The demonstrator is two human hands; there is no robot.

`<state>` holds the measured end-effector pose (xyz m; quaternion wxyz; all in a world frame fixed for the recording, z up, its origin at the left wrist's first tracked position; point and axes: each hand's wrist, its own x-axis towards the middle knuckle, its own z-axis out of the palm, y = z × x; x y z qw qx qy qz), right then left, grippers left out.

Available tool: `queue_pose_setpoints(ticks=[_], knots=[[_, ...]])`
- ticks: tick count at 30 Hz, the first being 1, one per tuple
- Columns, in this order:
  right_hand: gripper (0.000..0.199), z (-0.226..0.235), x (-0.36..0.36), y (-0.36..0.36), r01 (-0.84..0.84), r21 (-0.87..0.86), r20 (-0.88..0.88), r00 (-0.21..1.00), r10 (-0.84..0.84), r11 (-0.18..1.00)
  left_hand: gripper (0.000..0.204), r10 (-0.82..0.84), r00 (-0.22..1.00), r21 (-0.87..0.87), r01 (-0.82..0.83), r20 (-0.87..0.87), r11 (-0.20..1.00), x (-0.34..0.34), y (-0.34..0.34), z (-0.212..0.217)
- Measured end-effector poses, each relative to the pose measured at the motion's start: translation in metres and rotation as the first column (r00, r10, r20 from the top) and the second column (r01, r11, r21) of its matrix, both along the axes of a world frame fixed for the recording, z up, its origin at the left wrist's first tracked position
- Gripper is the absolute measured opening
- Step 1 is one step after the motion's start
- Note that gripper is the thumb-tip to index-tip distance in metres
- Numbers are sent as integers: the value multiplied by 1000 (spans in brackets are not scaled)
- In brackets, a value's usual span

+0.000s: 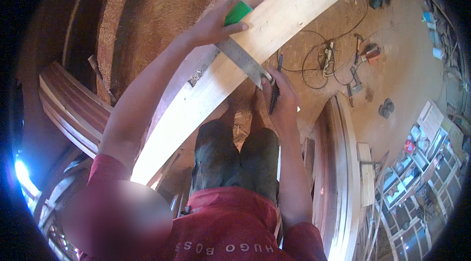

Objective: The person marks a wooden plank using a try square and a pencil. They handle the plank to position it on a workbench and use the tools to draw lines across the surface.

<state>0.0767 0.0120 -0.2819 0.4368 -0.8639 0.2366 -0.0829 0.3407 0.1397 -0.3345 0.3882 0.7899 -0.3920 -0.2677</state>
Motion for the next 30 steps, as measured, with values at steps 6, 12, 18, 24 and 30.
queue_pose_setpoints(ticks=[6, 12, 18, 24, 30], knots=[[27, 10, 9, 26, 88, -138, 185, 981, -62, 987, 92, -78, 997, -11, 78, -28, 997, 4, 0, 2], [26, 15, 9, 59, 104, -8, 238, 966, -99, 995, 79, -60, 998, -69, 60, 15, 996, 4, 1, 1], [21, 1, 24, 76, 119, 249, 270, 944, -187, 961, 71, -9, 999, -113, 15, 52, 994, 1, 2, 3], [19, -9, 45, 75, 109, 307, 290, 936, -202, 946, 66, 30, 995, -136, -18, 92, 991, 0, 1, -1], [20, 1, 63, 79, 78, 290, 287, 944, -164, 954, 86, 1, 1000, -14, -1, 2, 1000, 0, 4, 11]])
